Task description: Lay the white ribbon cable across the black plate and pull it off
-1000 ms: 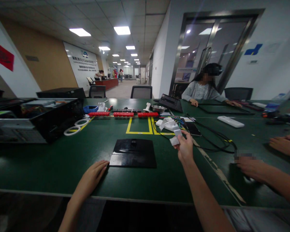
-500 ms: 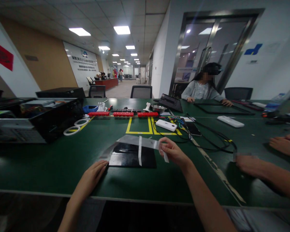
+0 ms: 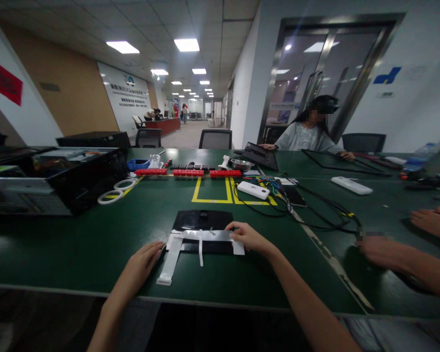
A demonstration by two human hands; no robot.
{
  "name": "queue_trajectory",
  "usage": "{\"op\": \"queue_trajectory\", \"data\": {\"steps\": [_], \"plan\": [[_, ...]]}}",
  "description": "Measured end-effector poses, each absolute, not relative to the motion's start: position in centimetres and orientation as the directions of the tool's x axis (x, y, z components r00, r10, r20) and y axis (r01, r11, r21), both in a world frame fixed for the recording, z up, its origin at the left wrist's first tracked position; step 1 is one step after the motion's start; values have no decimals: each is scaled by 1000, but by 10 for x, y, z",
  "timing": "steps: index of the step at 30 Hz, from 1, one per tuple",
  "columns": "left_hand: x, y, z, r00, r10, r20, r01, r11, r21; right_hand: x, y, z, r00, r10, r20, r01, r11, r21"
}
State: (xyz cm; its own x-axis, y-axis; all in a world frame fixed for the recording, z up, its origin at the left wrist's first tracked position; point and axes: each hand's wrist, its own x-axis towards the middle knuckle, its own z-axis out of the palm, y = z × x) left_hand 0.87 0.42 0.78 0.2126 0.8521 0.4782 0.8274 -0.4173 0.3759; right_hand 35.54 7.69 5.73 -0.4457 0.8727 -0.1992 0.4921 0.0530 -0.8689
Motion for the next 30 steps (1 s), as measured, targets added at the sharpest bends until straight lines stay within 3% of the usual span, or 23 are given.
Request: {"op": "queue_trajectory", "data": {"steps": [6,14,25,30], "plan": [[21,5,13,231,825,516,864,-418,281,351,75,59,-428,884,-187,543,87,-835],[80,1,35,463,762,453,805,-575,146,350,75,59,-440,883,-166,555,121,-823],[94,10,33,481,824,300,824,-542,167,351,76,58,-462,873,-158,544,138,-828],[99,9,36,483,832,272,844,-526,109,350,77,58,-455,875,-168,550,128,-825]]}}
